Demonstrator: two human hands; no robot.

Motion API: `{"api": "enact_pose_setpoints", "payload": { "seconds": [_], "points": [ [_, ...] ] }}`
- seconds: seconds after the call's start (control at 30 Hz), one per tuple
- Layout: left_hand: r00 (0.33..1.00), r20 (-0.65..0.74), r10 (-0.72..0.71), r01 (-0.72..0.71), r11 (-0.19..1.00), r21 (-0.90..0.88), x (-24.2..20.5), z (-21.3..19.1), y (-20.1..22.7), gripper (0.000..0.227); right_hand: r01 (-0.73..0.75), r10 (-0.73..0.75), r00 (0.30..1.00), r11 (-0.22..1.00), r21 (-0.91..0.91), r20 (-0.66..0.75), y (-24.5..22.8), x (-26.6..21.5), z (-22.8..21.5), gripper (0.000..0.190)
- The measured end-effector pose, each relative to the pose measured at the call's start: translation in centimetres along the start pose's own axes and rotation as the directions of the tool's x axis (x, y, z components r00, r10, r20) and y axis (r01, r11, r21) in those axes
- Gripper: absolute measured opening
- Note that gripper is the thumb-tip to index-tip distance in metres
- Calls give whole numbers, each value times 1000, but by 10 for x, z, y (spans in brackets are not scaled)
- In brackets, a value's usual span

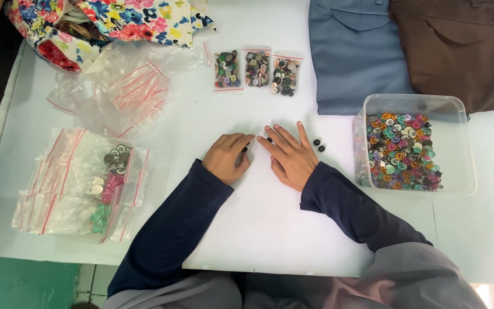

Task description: Sorting and counting buttons from a large container into small plastic bags

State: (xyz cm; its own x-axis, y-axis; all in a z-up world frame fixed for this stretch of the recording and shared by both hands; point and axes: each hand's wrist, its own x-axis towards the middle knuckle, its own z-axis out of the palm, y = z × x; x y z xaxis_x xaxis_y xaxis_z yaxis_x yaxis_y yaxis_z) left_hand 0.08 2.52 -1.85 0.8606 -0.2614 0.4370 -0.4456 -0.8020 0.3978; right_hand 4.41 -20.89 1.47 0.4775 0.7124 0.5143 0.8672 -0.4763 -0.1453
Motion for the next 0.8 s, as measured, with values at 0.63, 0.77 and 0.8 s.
{"api": "enact_pose_setpoints", "payload": {
  "seconds": [0.63,0.77,0.8],
  "points": [
    [998,48,-44,50,989,-137,1,-3,9,32,-60,58,997,997,-43,-60,14,-18,15,29],
    [998,41,-53,59,989,-137,-1,1,6,32,-61,58,996,997,-38,-72,14,-17,16,29],
    [998,39,-59,64,989,-133,-2,4,5,32,-64,62,995,997,-34,-75,14,-17,16,29]
  ]
}}
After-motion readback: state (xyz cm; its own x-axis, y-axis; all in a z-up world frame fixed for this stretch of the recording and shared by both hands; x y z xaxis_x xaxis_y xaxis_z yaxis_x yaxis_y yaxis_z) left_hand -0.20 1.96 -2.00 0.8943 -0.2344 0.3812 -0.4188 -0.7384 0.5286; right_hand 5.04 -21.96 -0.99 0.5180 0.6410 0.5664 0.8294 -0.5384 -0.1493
